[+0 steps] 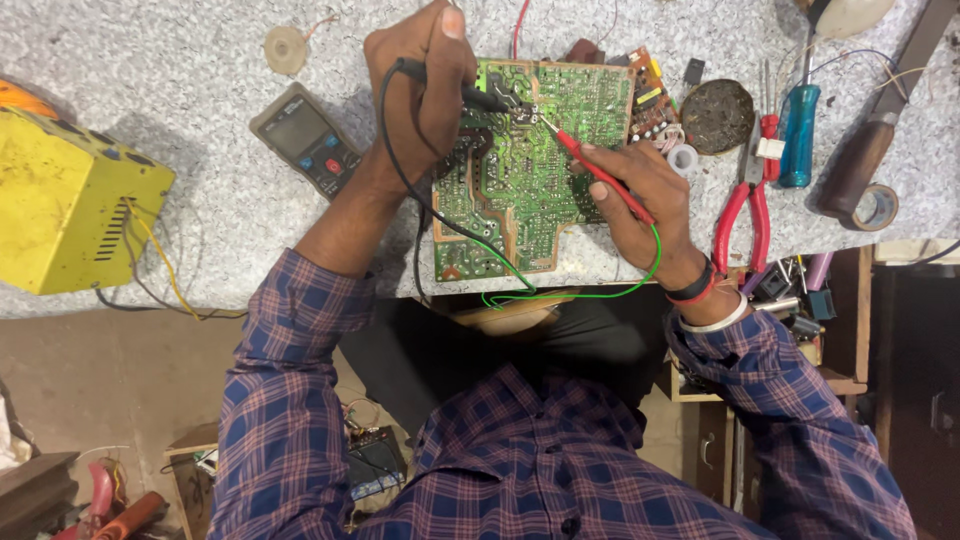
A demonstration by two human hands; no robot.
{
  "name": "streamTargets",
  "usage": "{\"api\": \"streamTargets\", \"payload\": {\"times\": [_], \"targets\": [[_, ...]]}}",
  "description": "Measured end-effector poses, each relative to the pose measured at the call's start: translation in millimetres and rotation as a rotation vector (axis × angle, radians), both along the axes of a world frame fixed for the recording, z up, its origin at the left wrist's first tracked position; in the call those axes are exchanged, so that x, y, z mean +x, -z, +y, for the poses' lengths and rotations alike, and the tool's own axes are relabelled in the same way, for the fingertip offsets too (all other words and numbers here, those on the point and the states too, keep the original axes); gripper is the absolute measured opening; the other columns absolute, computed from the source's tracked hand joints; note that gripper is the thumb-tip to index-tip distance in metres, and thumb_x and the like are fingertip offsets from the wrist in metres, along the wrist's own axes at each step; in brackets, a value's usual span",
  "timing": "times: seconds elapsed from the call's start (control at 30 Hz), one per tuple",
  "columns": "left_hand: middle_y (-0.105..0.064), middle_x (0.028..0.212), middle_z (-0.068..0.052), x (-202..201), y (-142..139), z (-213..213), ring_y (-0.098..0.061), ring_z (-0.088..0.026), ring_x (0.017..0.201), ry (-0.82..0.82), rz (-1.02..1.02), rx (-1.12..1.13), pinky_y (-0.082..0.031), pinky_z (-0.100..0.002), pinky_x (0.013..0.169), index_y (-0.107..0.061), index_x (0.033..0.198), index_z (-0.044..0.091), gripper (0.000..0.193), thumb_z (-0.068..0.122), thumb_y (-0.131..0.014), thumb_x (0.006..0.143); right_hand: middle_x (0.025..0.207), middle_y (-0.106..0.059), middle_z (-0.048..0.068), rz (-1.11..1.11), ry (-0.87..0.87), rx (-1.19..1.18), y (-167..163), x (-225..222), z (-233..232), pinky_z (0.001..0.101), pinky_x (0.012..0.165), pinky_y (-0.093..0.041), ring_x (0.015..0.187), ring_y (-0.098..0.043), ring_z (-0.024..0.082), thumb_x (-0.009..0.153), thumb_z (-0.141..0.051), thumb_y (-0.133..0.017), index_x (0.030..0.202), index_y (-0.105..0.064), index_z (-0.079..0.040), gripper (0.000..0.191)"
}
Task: The person tests a green printed circuit board using a multimeter. They hold the red and black probes and touch various points on the board to check electrical continuity or voltage.
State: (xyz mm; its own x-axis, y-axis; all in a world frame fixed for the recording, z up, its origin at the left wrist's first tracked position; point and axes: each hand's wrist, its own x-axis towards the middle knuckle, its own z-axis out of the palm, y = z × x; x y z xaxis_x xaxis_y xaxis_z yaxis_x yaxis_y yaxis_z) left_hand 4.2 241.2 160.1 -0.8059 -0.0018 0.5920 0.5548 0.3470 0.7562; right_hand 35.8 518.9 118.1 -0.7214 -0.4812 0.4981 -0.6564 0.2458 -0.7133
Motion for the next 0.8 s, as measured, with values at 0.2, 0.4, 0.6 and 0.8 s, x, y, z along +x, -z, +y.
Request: {"api": "streamTargets", "payload": {"times": [0.2, 0.4, 0.6, 0.8], "targets": [[-0.055, 0.066, -0.009, -2.9, 13.6, -7.3, -0.055, -0.02, 0.058, -0.007, 0.023, -0.015, -0.044, -0.034, 0.057, -0.053, 0.077, 0.0, 0.043, 0.018, -0.043, 0.115, 0.115, -0.075, 0.013, -0.001, 0.02, -0.016, 14.5, 1.9, -2.3, 0.0364, 0.088, -0.051, 0.093, -0.065, 0.026, 0.104, -0.005, -0.066, 0.133, -0.065, 0.001, 0.03], [-0.055, 0.066, -0.009, 2.6, -20.3, -2.9, -0.056, -0.02, 0.058, -0.002, 0.025, -0.031, -0.044, -0.034, 0.058, -0.053, 0.078, 0.0, 0.043, 0.019, -0.042, 0.115, 0.115, -0.075, 0.013, 0.015, 0.022, -0.009, -18.3, 7.9, -3.8, 0.0363, 0.088, -0.051, 0.094, -0.066, 0.026, 0.104, -0.005, -0.066, 0.133, -0.065, 0.001, 0.03], [-0.056, 0.064, -0.009, -4.6, -0.8, -9.8, -0.052, -0.018, 0.057, -0.003, -0.018, 0.016, -0.042, -0.035, 0.058, -0.055, 0.078, -0.001, 0.042, 0.018, -0.043, 0.114, 0.115, -0.075, 0.013, 0.012, 0.029, -0.007, -0.8, 0.8, -6.3, 0.0365, 0.087, -0.05, 0.093, -0.066, 0.026, 0.104, -0.005, -0.066, 0.132, -0.064, 0.001, 0.029], [-0.054, 0.065, -0.009, -9.0, -5.7, -8.4, -0.053, -0.018, 0.055, -0.008, -0.008, 0.003, -0.043, -0.035, 0.058, -0.054, 0.077, -0.001, 0.042, 0.018, -0.044, 0.113, 0.114, -0.075, 0.012, 0.012, 0.037, 0.002, -5.4, -2.8, -10.3, 0.0364, 0.088, -0.051, 0.093, -0.066, 0.026, 0.104, -0.006, -0.066, 0.133, -0.064, 0.001, 0.029]]}}
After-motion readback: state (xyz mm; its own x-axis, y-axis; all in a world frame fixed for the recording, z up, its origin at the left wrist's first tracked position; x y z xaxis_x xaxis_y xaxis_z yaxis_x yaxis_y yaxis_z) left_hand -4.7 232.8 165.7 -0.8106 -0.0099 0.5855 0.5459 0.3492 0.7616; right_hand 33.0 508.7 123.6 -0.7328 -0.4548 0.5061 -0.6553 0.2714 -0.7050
